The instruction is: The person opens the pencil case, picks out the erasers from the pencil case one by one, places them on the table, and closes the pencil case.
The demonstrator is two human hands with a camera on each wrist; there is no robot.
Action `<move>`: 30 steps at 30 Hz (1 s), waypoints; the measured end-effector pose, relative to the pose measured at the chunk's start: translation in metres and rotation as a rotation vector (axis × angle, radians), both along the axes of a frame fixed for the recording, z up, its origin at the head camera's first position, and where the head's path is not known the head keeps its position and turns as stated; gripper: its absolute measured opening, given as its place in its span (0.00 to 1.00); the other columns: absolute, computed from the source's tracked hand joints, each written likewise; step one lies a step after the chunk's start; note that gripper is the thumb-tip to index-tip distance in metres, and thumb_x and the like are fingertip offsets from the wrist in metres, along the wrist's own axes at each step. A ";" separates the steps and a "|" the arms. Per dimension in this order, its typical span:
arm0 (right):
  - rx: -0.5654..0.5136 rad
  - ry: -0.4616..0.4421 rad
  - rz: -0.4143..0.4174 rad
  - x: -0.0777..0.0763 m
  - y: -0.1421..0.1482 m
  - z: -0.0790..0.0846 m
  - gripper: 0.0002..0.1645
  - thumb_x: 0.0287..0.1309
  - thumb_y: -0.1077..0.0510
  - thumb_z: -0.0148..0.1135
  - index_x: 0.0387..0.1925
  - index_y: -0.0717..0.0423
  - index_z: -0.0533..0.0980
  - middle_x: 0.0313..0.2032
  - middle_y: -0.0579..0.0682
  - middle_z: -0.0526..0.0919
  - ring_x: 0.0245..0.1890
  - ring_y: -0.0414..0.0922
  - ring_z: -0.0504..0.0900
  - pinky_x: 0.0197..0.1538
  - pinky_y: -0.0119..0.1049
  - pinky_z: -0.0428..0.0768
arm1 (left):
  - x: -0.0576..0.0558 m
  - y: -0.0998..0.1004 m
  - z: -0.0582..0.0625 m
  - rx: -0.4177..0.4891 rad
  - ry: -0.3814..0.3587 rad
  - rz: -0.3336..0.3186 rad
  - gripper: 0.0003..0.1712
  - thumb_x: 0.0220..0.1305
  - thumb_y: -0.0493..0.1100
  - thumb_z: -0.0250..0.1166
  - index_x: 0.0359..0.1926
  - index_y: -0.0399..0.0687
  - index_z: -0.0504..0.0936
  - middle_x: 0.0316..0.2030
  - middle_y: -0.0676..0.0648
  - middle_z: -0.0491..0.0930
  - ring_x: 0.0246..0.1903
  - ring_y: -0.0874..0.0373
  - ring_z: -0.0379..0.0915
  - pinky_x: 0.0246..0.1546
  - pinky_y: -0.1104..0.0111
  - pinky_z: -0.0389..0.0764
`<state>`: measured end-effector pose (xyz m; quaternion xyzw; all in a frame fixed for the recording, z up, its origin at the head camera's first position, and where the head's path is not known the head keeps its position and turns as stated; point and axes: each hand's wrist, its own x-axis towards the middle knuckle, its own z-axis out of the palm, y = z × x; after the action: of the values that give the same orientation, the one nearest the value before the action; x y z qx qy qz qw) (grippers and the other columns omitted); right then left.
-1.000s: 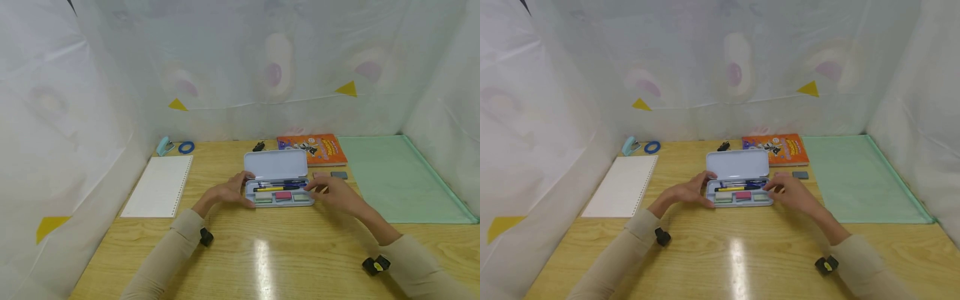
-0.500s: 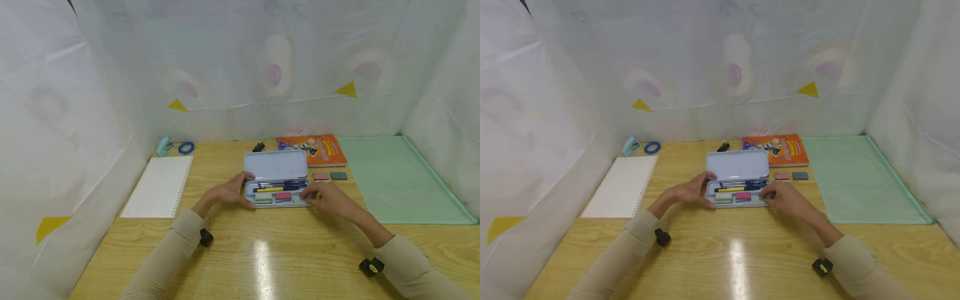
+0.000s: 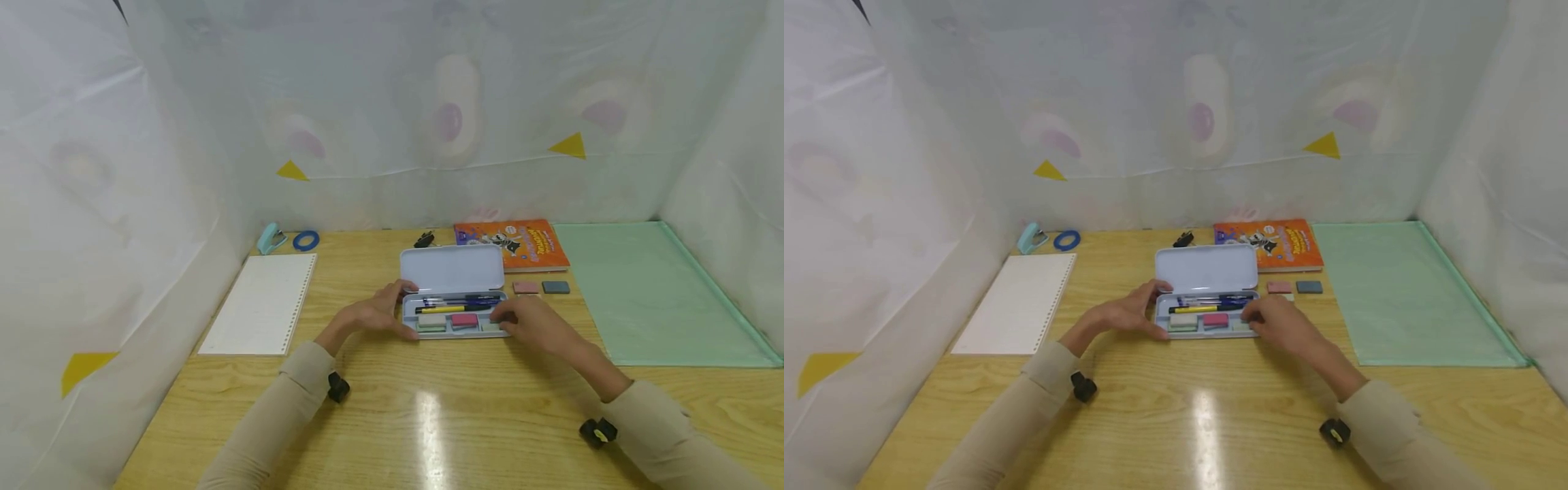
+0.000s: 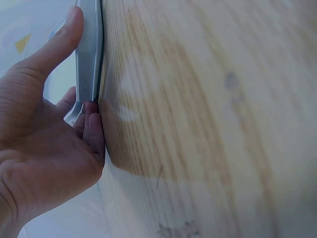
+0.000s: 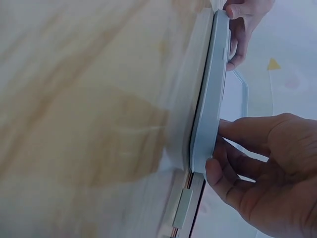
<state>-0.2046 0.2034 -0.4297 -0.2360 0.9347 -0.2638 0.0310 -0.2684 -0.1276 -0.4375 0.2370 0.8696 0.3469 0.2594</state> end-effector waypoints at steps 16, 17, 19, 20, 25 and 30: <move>-0.141 -0.033 -0.023 0.000 0.012 0.003 0.09 0.66 0.70 0.62 0.45 0.62 0.84 0.39 0.51 0.83 0.39 0.44 0.78 0.43 0.41 0.81 | 0.000 0.001 0.001 0.001 -0.004 0.004 0.53 0.56 0.54 0.81 0.74 0.57 0.58 0.69 0.45 0.63 0.69 0.49 0.58 0.74 0.51 0.60; -0.153 -0.030 -0.035 0.000 0.015 0.004 0.09 0.67 0.70 0.62 0.45 0.62 0.84 0.40 0.52 0.83 0.40 0.45 0.79 0.44 0.43 0.82 | 0.000 0.001 0.001 0.001 -0.004 0.004 0.53 0.56 0.54 0.81 0.74 0.56 0.58 0.69 0.45 0.63 0.68 0.49 0.58 0.73 0.51 0.61; -0.172 -0.022 -0.050 0.000 0.021 0.007 0.09 0.67 0.70 0.62 0.46 0.62 0.83 0.42 0.54 0.83 0.42 0.48 0.80 0.46 0.46 0.82 | 0.000 0.001 0.002 0.005 -0.003 0.003 0.53 0.55 0.54 0.81 0.74 0.56 0.58 0.69 0.44 0.63 0.68 0.48 0.58 0.73 0.51 0.61; -0.181 -0.022 -0.064 0.000 0.024 0.009 0.10 0.68 0.69 0.61 0.47 0.62 0.83 0.43 0.55 0.83 0.42 0.48 0.81 0.46 0.46 0.82 | 0.001 0.001 0.002 0.006 -0.003 0.003 0.53 0.55 0.53 0.81 0.74 0.55 0.58 0.68 0.44 0.63 0.68 0.48 0.59 0.73 0.51 0.61; -0.242 -0.054 -0.121 0.001 0.044 0.013 0.15 0.71 0.66 0.62 0.56 0.63 0.81 0.50 0.58 0.85 0.44 0.50 0.85 0.45 0.37 0.84 | 0.001 0.001 0.002 0.010 -0.005 0.002 0.53 0.56 0.53 0.81 0.74 0.54 0.59 0.69 0.43 0.63 0.69 0.47 0.58 0.74 0.51 0.60; -0.338 -0.106 -0.143 0.003 0.063 0.011 0.15 0.74 0.63 0.60 0.59 0.60 0.80 0.57 0.59 0.84 0.47 0.52 0.88 0.48 0.37 0.86 | 0.001 0.001 0.001 0.016 -0.007 0.011 0.53 0.56 0.53 0.81 0.74 0.54 0.59 0.69 0.43 0.63 0.69 0.47 0.58 0.73 0.49 0.61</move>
<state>-0.2019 0.2667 -0.4182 -0.1565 0.8886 -0.4307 0.0214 -0.2677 -0.1268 -0.4367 0.2330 0.8672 0.3560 0.2587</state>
